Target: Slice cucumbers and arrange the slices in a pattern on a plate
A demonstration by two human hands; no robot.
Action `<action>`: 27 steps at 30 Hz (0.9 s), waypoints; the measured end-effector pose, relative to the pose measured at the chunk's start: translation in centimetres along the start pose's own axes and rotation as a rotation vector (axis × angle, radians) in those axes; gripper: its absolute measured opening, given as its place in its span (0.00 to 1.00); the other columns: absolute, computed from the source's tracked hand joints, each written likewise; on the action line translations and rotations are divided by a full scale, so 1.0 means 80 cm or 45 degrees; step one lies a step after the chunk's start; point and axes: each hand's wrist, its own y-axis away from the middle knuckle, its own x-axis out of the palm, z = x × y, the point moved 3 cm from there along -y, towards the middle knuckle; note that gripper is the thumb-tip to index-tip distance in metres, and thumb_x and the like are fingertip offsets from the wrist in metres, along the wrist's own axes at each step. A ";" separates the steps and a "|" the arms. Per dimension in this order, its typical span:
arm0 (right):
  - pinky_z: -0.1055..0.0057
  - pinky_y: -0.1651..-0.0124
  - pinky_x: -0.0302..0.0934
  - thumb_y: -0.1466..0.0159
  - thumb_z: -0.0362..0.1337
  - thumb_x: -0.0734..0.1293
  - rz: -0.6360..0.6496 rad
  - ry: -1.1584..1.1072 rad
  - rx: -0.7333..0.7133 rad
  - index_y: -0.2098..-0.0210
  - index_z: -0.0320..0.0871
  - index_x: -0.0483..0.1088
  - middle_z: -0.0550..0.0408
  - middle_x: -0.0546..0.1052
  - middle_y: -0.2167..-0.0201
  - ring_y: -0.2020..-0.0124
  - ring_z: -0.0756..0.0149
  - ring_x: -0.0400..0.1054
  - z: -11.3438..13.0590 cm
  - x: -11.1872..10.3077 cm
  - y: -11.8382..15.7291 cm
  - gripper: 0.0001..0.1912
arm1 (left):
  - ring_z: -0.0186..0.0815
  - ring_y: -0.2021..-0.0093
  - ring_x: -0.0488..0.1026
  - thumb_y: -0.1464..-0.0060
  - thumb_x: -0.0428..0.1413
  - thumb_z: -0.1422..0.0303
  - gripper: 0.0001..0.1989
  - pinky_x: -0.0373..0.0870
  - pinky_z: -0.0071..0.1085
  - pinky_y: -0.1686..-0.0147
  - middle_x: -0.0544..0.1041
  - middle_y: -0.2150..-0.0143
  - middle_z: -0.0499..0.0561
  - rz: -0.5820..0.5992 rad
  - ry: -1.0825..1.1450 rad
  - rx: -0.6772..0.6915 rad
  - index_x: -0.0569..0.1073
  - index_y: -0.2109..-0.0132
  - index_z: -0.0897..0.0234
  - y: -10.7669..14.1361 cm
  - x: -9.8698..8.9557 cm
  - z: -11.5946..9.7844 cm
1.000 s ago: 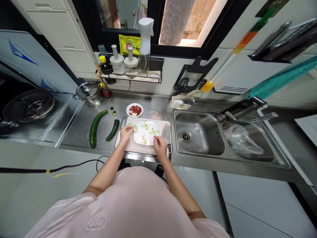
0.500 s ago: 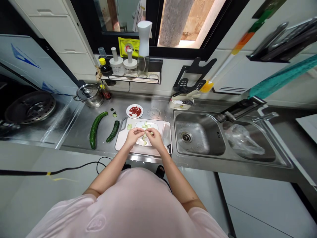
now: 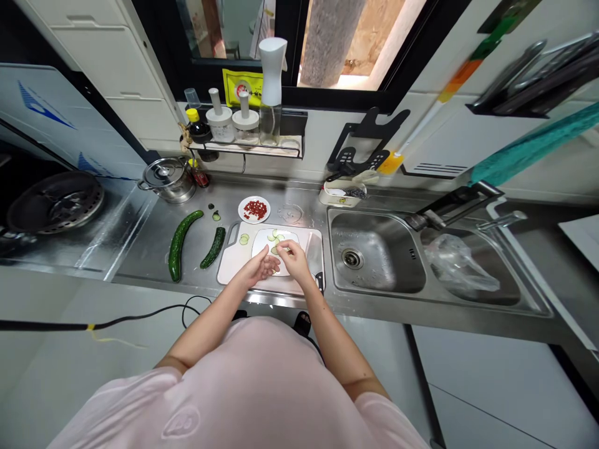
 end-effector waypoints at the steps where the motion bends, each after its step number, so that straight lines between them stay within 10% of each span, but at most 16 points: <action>1: 0.70 0.61 0.59 0.38 0.42 0.61 0.016 0.008 -0.016 0.70 0.44 0.69 0.53 0.74 0.65 0.59 0.64 0.66 0.001 0.001 0.001 0.11 | 0.29 0.76 0.69 0.50 0.39 0.39 0.36 0.58 0.25 0.79 0.77 0.68 0.56 0.017 0.028 -0.008 0.75 0.64 0.66 0.000 0.002 0.000; 9: 0.66 0.55 0.56 0.38 0.39 0.61 0.107 0.131 -0.162 0.69 0.44 0.69 0.54 0.74 0.64 0.58 0.64 0.65 0.005 0.002 0.006 0.08 | 0.25 0.78 0.64 0.52 0.54 0.49 0.22 0.53 0.21 0.80 0.74 0.69 0.50 0.018 0.223 -0.003 0.73 0.61 0.64 0.005 0.000 -0.004; 27: 0.66 0.52 0.53 0.37 0.39 0.61 0.162 0.287 -0.173 0.70 0.44 0.68 0.54 0.72 0.65 0.59 0.64 0.63 0.003 0.009 0.012 0.08 | 0.27 0.70 0.69 0.66 0.67 0.66 0.20 0.63 0.23 0.69 0.73 0.70 0.46 -0.283 0.079 0.588 0.69 0.65 0.66 0.005 -0.028 -0.020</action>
